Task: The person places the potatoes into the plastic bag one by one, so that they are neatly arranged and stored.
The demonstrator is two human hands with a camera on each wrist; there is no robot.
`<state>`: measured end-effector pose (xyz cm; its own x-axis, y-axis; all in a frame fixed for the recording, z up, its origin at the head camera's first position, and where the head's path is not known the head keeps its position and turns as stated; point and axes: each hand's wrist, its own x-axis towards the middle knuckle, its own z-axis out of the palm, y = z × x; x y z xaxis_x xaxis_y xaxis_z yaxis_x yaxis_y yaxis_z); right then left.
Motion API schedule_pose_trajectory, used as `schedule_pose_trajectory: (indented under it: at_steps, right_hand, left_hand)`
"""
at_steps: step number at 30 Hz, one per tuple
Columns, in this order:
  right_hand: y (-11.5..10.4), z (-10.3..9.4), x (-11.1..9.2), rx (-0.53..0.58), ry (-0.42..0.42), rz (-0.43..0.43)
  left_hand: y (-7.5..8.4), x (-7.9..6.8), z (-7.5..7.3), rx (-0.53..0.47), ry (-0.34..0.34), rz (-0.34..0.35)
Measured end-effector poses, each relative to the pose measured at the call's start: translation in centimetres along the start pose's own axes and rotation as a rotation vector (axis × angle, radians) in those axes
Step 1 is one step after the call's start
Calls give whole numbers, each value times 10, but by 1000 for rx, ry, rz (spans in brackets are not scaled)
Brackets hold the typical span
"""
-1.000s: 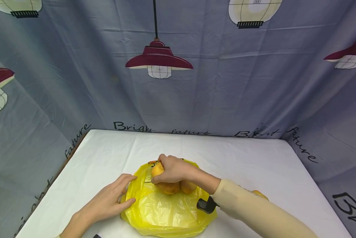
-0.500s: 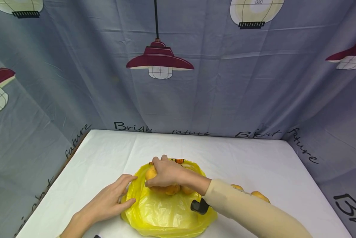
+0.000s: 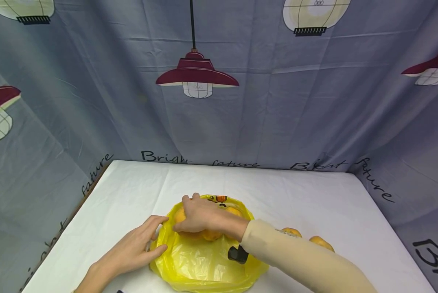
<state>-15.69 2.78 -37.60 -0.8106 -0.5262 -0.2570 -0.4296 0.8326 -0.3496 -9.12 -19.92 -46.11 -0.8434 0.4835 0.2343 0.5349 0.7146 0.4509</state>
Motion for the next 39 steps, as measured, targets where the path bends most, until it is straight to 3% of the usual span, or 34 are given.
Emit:
schedule_pose_trajectory:
  at_steps: [16,39]
  right_hand:
    - [-7,16,9,-140,28,-33]
    - [-5,36,15,-257,40,4]
  left_hand:
    - [0,1,1,-3,-21,-3]
    - [0,2,3,-5,-25,6]
